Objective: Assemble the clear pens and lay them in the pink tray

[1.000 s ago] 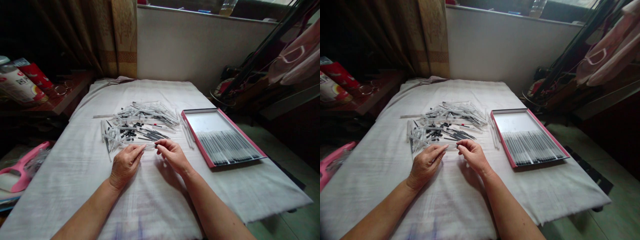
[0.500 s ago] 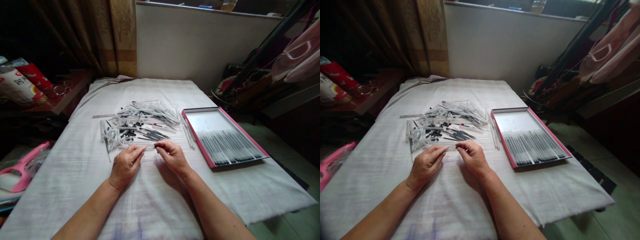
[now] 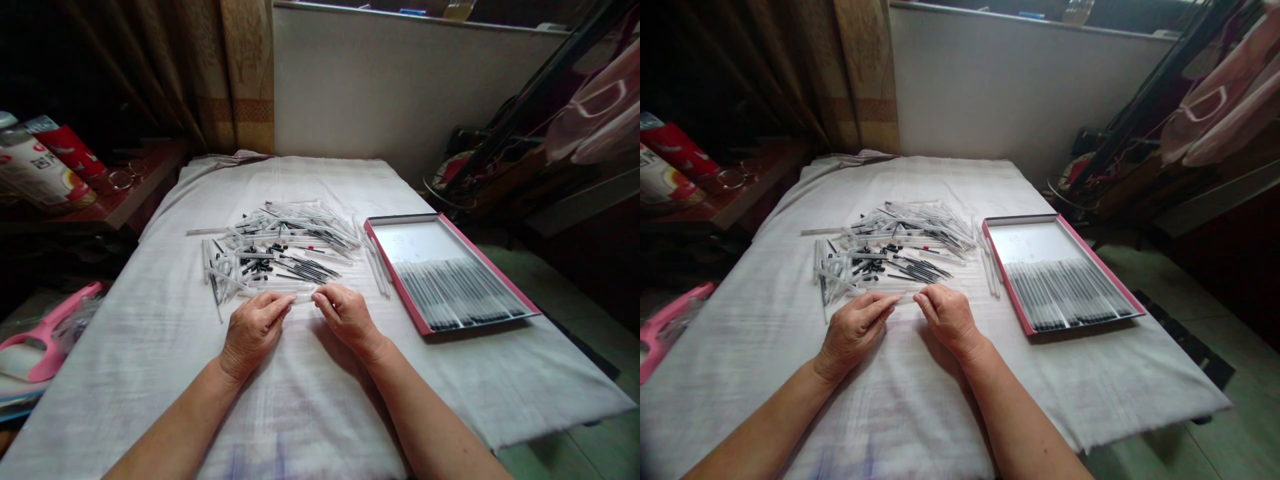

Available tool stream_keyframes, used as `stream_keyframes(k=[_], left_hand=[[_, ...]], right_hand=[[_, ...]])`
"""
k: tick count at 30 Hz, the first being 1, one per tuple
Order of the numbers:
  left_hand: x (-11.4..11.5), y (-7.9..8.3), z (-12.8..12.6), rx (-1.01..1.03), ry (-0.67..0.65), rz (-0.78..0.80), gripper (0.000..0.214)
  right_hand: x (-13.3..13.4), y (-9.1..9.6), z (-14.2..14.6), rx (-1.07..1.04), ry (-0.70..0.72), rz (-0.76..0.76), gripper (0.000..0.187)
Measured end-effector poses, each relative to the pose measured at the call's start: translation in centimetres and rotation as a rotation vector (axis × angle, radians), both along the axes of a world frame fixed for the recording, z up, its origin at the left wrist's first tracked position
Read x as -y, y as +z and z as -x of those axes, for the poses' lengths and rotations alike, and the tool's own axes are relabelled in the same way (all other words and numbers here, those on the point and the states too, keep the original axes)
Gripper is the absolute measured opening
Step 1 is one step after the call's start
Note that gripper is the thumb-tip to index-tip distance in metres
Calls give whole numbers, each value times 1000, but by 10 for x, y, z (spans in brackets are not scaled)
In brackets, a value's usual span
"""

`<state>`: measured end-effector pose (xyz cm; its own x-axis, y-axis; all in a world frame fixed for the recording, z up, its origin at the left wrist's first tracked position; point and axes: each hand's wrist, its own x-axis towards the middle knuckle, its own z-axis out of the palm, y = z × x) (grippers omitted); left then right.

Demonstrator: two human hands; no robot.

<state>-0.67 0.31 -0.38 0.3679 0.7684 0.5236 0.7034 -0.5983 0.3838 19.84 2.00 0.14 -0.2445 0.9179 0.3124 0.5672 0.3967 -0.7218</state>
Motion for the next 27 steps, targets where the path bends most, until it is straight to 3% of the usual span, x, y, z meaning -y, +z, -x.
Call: stream_keyframes(k=[7, 11, 15, 18, 23, 27], left_hand=[[2, 0, -2, -13, -18, -7, 25], [1, 0, -2, 9, -8, 24, 26], [0, -1, 0, 18, -2, 19, 26], [0, -1, 0, 9, -5, 32, 26], [0, 0, -1, 9, -21, 46, 26], [0, -1, 0, 11, -10, 50, 26]], right_hand=[[-1, -3, -1, 41, -5, 84, 47], [2, 2, -2, -74, 32, 144, 22], [3, 5, -2, -141, 74, 144, 12], [1, 3, -2, -113, 55, 124, 14], [-1, 0, -4, -68, 57, 200, 37], [2, 2, -5, -119, 93, 230, 16]])
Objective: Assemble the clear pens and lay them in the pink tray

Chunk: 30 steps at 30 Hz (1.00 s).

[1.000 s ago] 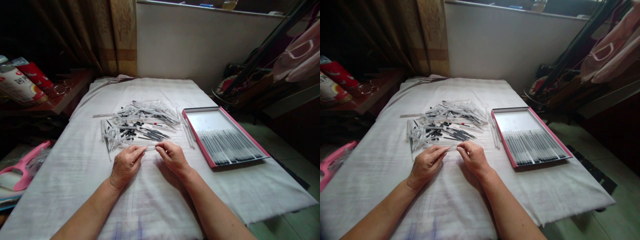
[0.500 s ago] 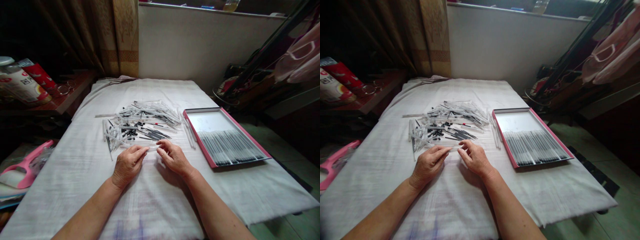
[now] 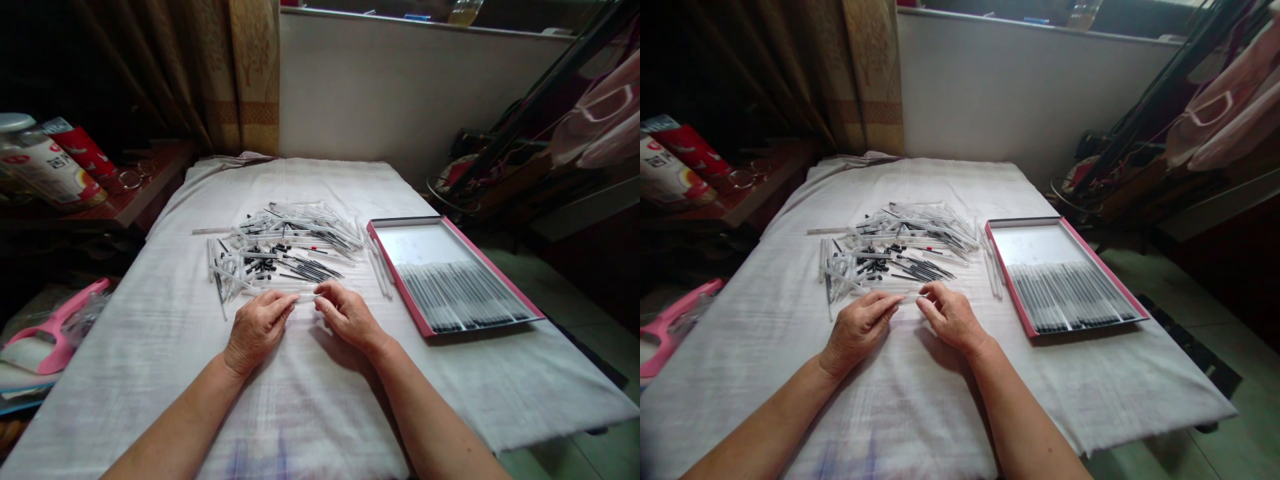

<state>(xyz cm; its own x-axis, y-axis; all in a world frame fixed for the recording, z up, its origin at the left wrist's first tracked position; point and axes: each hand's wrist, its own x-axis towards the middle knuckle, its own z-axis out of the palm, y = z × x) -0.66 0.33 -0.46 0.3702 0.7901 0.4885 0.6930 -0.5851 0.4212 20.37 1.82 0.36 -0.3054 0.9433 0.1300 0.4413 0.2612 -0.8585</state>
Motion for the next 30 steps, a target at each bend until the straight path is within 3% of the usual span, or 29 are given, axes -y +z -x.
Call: stream_keyframes(k=[5, 9, 16, 21, 25, 30], left_hand=[[0, 0, 1, 5, 7, 0, 26], [0, 0, 1, -5, -3, 0, 27], [0, 0, 1, -6, 6, 3, 26], [0, 0, 0, -1, -2, 10, 25], [0, -1, 0, 5, 5, 11, 25], [0, -1, 0, 4, -1, 17, 25]], right_hand=[[0, 1, 1, -30, 4, -34, 8], [-1, 0, 0, 19, -8, -37, 24], [-1, 1, -1, -34, 15, -31, 9], [-3, -1, -2, 25, -12, -65, 27], [-1, 3, -3, 21, -15, -38, 12], [-1, 2, -2, 46, 19, -66, 12]])
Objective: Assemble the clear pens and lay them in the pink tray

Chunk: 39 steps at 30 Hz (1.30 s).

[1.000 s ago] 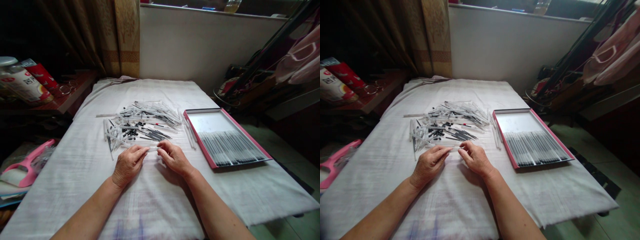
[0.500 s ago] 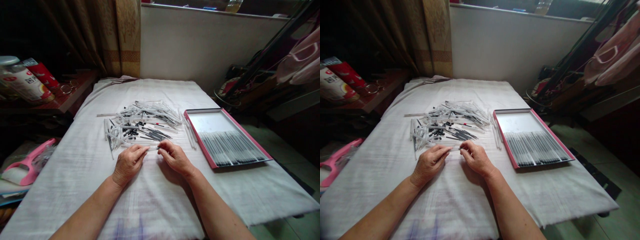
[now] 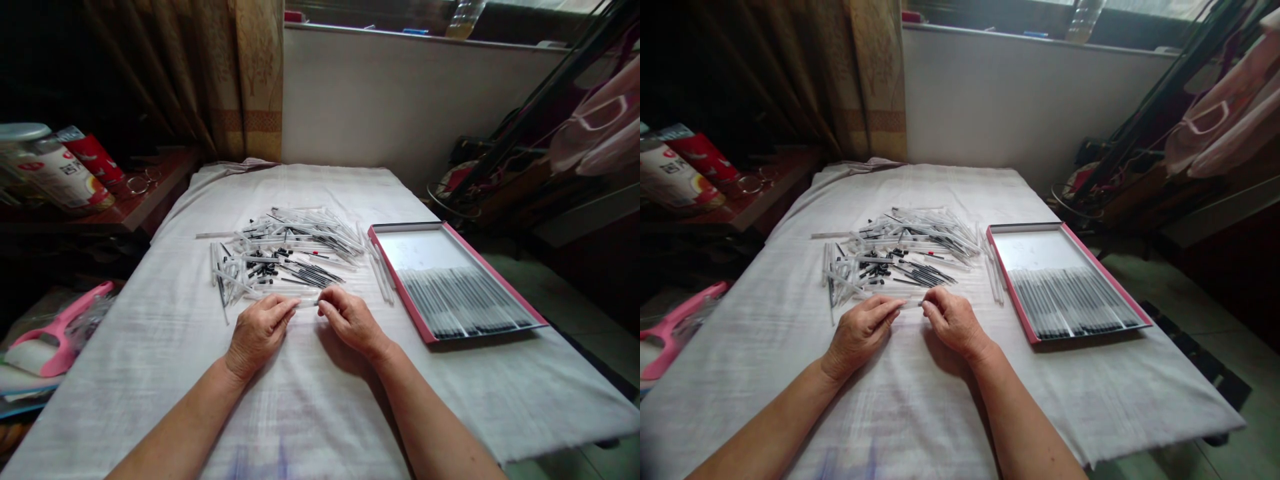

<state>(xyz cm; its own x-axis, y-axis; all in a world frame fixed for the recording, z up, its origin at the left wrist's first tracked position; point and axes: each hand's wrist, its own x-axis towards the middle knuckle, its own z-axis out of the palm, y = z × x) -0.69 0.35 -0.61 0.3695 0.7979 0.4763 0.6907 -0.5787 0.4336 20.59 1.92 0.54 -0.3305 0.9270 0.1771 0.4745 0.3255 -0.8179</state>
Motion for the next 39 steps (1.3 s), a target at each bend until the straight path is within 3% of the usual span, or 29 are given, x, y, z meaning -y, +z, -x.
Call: stream_keyframes(k=[3, 11, 15, 19, 22, 25, 29, 32, 35, 39], left_hand=[[0, 0, 0, 9, 3, 10, 26], [-2, -1, 2, 9, 1, -15, 27], [-5, -3, 6, 158, 112, -31, 35], [-11, -5, 9, 580, 279, 198, 56], [-13, -2, 7, 890, 268, 466, 58], [-9, 5, 0, 1054, 209, 666, 50], [-4, 13, -9, 1229, 151, 744, 48], [-7, 15, -5, 1338, 170, 690, 46], [-16, 16, 11, 1410, 265, 486, 42], [-31, 16, 44, 1335, 393, 249, 36]], right_hand=[[-1, -4, 0, 47, -8, -17, 21], [-1, -5, 1, 53, 39, -52, 17], [-7, -8, -1, -77, -77, -3, 17], [-12, -10, -3, -323, -179, 140, 22], [-12, -10, 1, -443, -139, 220, 25], [-8, -12, 9, -422, -76, 284, 26], [-2, -17, 16, -279, 10, 241, 23], [-2, -16, 18, -178, 30, 164, 23], [-6, -10, 19, -56, 27, 69, 23], [-22, 4, 33, 207, 19, -157, 17]])
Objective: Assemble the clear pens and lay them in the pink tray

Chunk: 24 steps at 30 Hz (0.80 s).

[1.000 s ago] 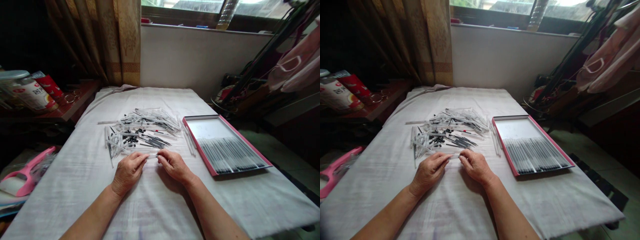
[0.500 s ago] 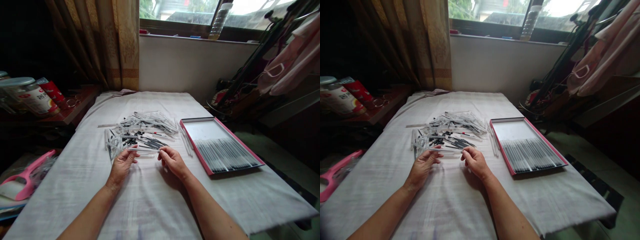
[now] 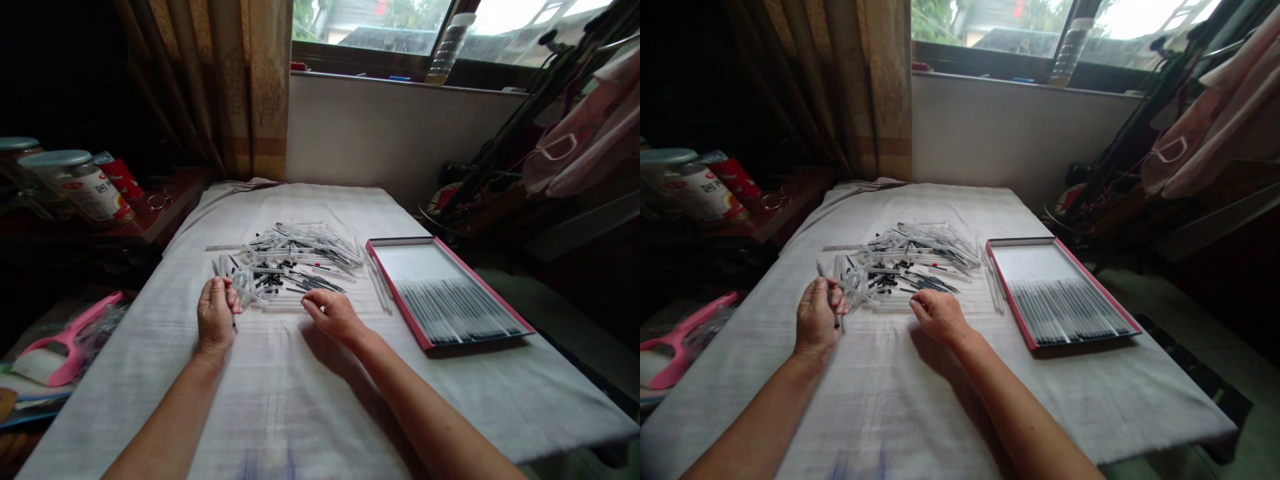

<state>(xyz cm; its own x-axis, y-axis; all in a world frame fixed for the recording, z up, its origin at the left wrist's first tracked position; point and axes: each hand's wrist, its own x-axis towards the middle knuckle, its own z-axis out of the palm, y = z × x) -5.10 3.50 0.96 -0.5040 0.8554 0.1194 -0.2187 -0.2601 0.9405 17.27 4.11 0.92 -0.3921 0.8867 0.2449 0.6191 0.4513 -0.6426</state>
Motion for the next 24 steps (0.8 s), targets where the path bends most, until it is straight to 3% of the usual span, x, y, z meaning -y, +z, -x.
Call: stream_keyframes(k=[5, 7, 10, 14, 18, 24], left_hand=[[-17, -13, 34, -182, 304, 60, 29], [-22, -21, 40, -224, 349, 81, 30], [-26, -32, 43, -226, 324, 92, 31], [-28, -35, 40, -116, 186, 66, 32], [-27, -28, 34, 60, 46, 73, 37], [-20, -21, 19, 217, -168, 127, 36]], right_hand=[[-23, 9, 47, 222, 179, -266, 25], [-28, 8, 72, 297, 266, -344, 35], [-34, 2, 105, 386, 373, -422, 46], [-41, -2, 128, 453, 388, -391, 40], [-48, 1, 113, 492, 299, -342, 31], [-60, 0, 46, 428, 184, -309, 28]])
